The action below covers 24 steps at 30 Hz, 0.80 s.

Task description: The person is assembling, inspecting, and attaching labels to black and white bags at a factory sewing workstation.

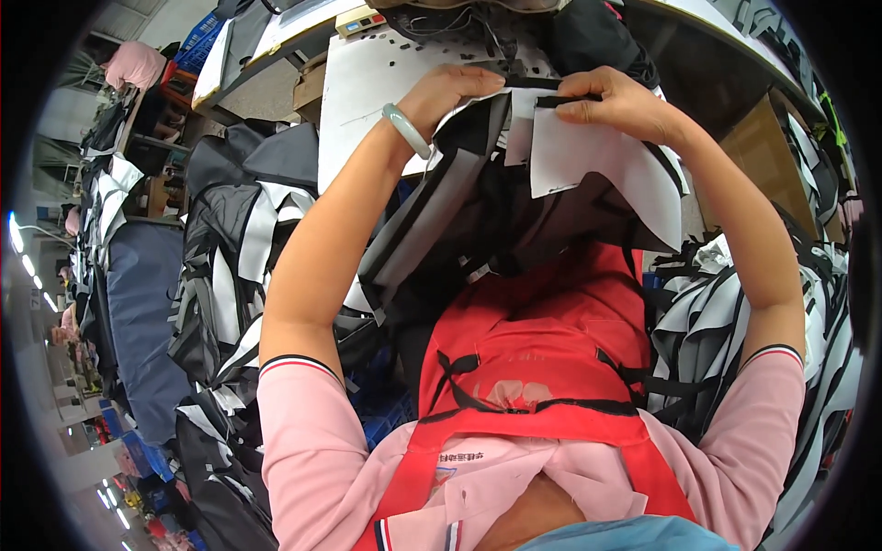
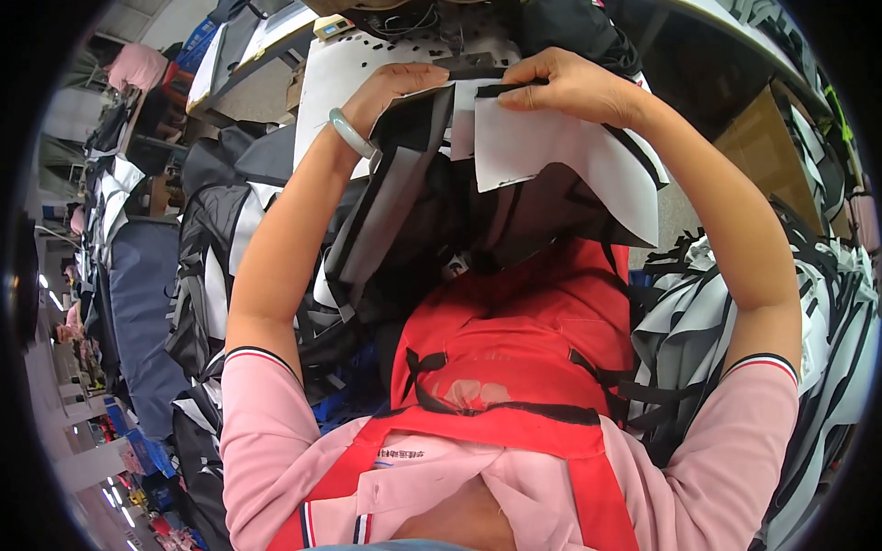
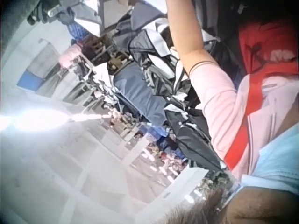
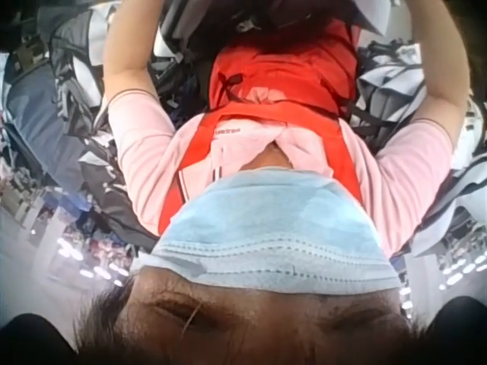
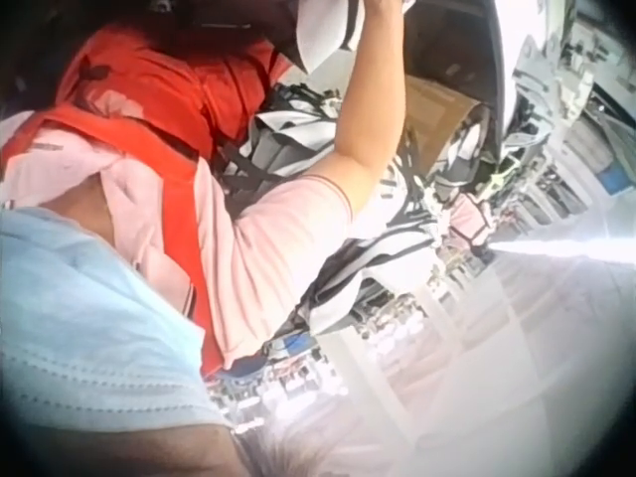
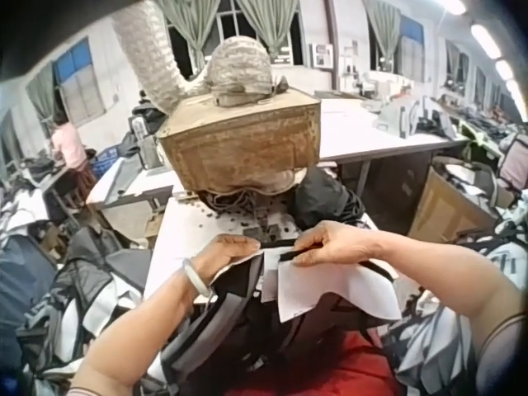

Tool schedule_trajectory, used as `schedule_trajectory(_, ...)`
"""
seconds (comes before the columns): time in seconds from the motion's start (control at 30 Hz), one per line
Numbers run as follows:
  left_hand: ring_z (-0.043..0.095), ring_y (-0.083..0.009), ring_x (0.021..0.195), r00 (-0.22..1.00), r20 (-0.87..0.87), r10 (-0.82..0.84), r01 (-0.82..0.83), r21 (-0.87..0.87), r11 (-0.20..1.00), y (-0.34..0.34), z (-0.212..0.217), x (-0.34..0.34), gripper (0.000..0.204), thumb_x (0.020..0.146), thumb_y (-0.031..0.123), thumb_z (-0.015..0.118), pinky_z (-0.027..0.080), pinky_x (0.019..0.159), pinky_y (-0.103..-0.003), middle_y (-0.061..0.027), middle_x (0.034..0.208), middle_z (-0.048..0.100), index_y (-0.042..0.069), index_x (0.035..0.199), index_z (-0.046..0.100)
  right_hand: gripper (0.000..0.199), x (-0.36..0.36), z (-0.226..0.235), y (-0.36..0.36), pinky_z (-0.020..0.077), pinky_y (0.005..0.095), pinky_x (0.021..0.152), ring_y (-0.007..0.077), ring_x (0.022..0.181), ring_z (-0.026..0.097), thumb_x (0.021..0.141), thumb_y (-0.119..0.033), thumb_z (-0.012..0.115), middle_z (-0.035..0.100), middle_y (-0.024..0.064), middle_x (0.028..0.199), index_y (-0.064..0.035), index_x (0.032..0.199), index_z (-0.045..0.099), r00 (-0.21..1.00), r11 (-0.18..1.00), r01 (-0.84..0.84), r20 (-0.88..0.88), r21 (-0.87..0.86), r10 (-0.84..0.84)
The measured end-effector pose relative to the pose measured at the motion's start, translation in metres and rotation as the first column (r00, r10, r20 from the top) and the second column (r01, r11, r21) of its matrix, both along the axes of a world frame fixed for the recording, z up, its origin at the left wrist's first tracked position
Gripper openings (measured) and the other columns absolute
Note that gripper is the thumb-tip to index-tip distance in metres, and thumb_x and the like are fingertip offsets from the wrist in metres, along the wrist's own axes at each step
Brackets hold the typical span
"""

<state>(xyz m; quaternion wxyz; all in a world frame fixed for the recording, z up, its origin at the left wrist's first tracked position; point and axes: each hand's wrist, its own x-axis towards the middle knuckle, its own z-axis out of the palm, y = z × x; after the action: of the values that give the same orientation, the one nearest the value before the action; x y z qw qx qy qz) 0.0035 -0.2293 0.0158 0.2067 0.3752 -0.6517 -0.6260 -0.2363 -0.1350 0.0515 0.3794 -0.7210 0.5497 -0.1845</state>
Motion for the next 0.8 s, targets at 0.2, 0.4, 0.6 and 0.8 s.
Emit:
schedule_trajectory(0.2,0.065,-0.0112,0.086,0.998,-0.059,-0.017,0.023,0.089,0.996,-0.015,-0.009,-0.005,0.033,0.088,0.016,0.065,0.051,0.075,-0.022,-0.0052,0.100,0.068,-0.003,0.114,0.062,0.033,-0.004,-0.009,-0.010,0.0395,0.0242,0.068,0.0068,0.072,0.046,0.086,-0.032,0.064,0.052,-0.0023,0.073,0.0009,0.086,0.061,0.998,1.000,0.012,0.056,0.005,-0.013)
schedule_trajectory(0.4,0.064,-0.0125,0.091,0.995,-0.096,0.009,0.000,0.092,0.996,-0.009,-0.005,-0.004,0.032,0.089,0.018,0.060,0.050,0.082,-0.023,-0.0067,0.103,0.067,-0.003,0.113,0.062,0.032,-0.004,-0.011,-0.015,0.0426,0.0238,0.071,0.0064,0.075,0.049,0.087,-0.030,0.062,0.056,-0.0016,0.077,0.0014,0.093,0.064,0.998,1.000,0.010,0.062,0.017,-0.011)
schedule_trajectory(0.6,0.063,-0.0139,0.096,0.997,-0.073,-0.009,0.007,-0.022,1.000,-0.021,-0.008,-0.005,0.033,0.088,0.017,0.056,0.047,0.088,-0.024,-0.0075,0.106,0.067,-0.001,0.114,0.064,0.031,-0.004,-0.008,-0.021,0.0431,0.0238,0.071,0.0059,0.074,0.049,0.088,-0.030,0.061,0.056,-0.0019,0.077,0.0005,0.091,0.064,0.998,1.000,0.006,0.058,0.000,-0.006)
schedule_trajectory(0.8,0.063,-0.0156,0.098,0.994,-0.091,-0.068,0.059,-0.101,0.993,-0.029,-0.012,-0.015,0.035,0.087,0.015,0.052,0.047,0.090,-0.025,-0.0089,0.111,0.067,-0.001,0.115,0.064,0.031,-0.013,-0.011,-0.025,0.0434,0.0235,0.072,0.0057,0.074,0.050,0.087,-0.032,0.061,0.055,-0.0024,0.076,-0.0009,0.089,0.064,0.996,0.997,0.082,0.039,-0.016,-0.081)
